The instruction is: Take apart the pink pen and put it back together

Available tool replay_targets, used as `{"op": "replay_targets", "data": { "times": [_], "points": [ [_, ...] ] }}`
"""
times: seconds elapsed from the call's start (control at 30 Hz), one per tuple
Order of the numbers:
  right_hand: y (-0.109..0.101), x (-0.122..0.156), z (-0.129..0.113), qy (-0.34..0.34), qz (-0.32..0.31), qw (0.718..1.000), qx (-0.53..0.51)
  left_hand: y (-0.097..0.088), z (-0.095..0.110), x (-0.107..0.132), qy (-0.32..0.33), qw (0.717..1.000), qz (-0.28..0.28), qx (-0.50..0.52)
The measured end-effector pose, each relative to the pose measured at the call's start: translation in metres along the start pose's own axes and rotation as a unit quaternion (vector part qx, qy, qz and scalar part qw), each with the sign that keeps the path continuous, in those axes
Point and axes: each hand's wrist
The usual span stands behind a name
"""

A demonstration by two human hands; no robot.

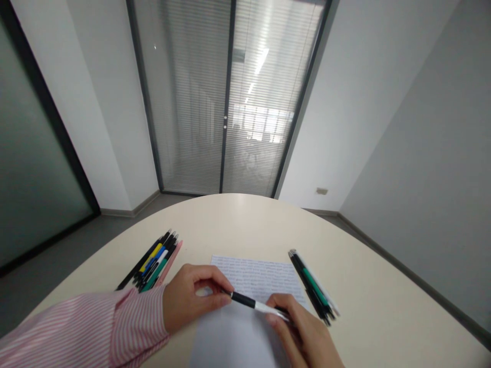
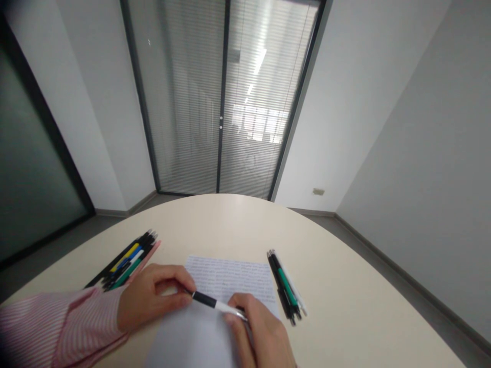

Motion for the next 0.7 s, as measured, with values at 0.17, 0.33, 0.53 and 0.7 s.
{"op": "replay_targets", "data": {
  "times": [0.17, 0.33, 0.53, 0.7],
  "points": [
    [0.0007, -0.0031, 0.0014, -0.015, -0.001, 1.000, 0.016, 0.0003, -0.0003, 0.0010, 0.024, 0.999, -0.008, -0.025],
    [0.0030, -0.0028, 0.0004, -0.005, -0.004, 0.999, 0.035, 0.0007, -0.0001, 0.0012, 0.043, 0.999, -0.012, -0.030],
    [0.0000, -0.0042, -0.0035, -0.005, -0.042, 0.999, 0.015, 0.0001, -0.0011, 0.0007, 0.037, 0.999, -0.007, -0.034],
    [-0.0002, -0.0037, -0.0023, 0.022, -0.020, 0.999, 0.030, 0.0006, 0.0001, 0.0004, 0.024, 0.999, 0.006, -0.030]
  ]
}}
Point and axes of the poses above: each hand's wrist, its own x-axis away from the middle knuckle, its own y-axis out of the palm, z = x × y, and after that the axes turned 14 degrees about -x, right-handed
